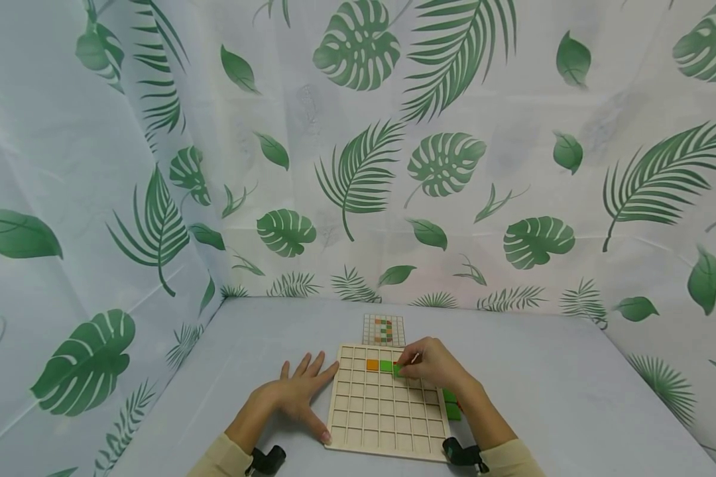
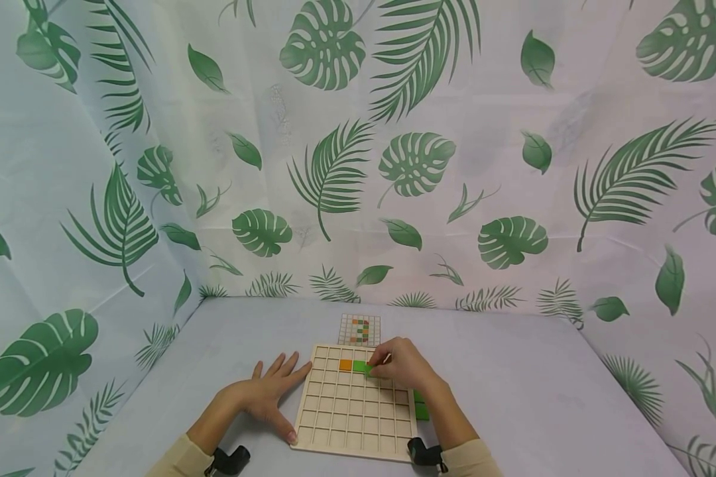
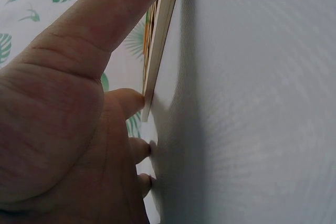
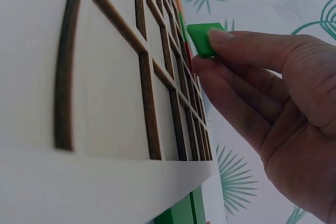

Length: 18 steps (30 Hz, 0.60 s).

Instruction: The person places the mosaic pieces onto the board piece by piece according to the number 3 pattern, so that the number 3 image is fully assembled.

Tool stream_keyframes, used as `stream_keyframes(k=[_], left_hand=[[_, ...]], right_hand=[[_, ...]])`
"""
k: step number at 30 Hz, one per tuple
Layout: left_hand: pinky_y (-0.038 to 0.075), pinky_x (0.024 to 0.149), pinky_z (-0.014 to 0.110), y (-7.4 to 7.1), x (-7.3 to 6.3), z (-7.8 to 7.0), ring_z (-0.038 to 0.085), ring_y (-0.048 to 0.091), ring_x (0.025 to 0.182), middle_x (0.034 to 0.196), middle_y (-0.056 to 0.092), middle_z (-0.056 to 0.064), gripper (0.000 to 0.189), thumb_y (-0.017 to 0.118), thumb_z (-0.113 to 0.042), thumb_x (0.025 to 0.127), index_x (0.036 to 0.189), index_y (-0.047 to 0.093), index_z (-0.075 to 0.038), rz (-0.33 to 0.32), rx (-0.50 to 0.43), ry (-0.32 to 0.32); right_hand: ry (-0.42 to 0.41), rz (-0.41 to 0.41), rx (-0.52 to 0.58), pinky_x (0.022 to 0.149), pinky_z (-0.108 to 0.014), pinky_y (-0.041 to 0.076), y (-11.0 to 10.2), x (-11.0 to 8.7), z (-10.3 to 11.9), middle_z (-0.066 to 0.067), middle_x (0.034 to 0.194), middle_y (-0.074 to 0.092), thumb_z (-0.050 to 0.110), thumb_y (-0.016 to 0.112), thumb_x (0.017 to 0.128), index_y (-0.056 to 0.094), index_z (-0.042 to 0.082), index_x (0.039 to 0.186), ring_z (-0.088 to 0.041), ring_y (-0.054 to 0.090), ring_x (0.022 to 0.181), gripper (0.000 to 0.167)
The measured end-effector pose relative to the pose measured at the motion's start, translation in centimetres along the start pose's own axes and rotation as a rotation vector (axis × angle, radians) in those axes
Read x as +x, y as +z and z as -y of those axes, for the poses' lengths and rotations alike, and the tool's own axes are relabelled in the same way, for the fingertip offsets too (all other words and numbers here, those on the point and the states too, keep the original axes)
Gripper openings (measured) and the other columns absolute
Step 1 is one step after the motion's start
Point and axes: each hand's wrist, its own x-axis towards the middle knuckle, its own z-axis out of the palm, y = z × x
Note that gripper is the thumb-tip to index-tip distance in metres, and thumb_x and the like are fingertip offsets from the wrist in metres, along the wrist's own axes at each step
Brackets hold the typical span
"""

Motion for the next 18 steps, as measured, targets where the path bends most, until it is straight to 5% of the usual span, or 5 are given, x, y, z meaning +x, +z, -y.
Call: stream_keyframes(k=[18], left_hand=[[-0.001,0.120,0.078,-0.05,0.00,-0.11,0.042,-0.005,0.162,0.177,0.001,0.013,0.136,0.089,-0.072,0.064,0.169,0.013,-0.030,0.000,0.004,-0.003]], right_hand=[[0.057,0.024,-0.047,0.060,-0.025,0.051,0.26,0.09,0.18,0.004,0.081,0.074,0.009,0.085,0.085,0.079,0.013,0.080,-0.013,0.060,0.071,0.009]])
